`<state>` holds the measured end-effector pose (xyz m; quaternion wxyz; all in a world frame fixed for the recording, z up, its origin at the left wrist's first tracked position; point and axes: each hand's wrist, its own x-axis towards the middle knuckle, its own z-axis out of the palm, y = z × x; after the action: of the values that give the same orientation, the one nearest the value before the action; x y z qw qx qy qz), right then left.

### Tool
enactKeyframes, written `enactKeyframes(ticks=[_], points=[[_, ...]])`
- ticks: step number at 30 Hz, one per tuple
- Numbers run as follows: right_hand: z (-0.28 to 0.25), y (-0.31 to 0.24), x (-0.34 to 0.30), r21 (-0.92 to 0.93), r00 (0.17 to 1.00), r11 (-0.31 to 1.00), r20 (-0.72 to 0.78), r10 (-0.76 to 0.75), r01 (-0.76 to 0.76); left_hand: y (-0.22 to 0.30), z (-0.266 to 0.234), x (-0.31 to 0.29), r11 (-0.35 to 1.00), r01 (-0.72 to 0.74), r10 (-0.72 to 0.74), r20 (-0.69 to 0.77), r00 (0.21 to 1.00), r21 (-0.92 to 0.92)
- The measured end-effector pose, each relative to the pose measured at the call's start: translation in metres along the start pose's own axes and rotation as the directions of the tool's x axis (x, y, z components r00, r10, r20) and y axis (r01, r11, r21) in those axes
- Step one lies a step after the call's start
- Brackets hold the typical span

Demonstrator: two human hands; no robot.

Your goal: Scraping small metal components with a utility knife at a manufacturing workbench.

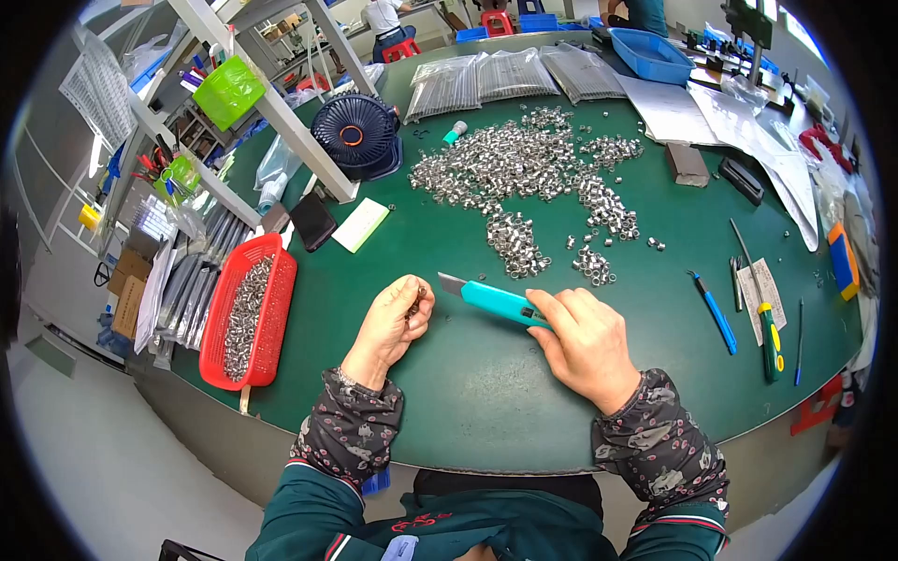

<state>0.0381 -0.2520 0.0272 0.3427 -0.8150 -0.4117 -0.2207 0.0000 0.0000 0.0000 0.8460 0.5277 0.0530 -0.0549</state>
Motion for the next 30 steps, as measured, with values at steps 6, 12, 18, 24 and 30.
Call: enactKeyframes(ticks=[6,12,18,24,30], points=[[0.0000,-0.0010,-0.0021,0.030,0.999,0.999,0.041,0.035,-0.036,0.0023,0.0077,-0.0030,0.997,-0.071,0.070,-0.043,0.997,-0.029],[0.0005,0.0000,-0.0020,0.059,0.998,0.997,0.045,0.048,-0.051,0.0040,0.0093,-0.0021,0.996,-0.085,0.085,-0.063,0.994,-0.007],[-0.0006,-0.0014,-0.0014,0.057,0.995,0.997,0.078,0.055,-0.060,0.0024,0.0087,-0.0011,0.994,-0.107,0.105,-0.069,0.992,-0.018],[-0.0009,-0.0025,-0.0005,0.086,0.993,0.994,0.106,0.053,-0.062,0.0026,0.0081,-0.0017,0.996,-0.087,0.087,-0.032,0.996,-0.027],[0.0010,-0.0012,-0.0017,0.170,0.986,0.981,0.150,0.068,-0.094,0.0003,0.0048,-0.0012,0.996,-0.080,0.080,0.004,0.997,0.026]])
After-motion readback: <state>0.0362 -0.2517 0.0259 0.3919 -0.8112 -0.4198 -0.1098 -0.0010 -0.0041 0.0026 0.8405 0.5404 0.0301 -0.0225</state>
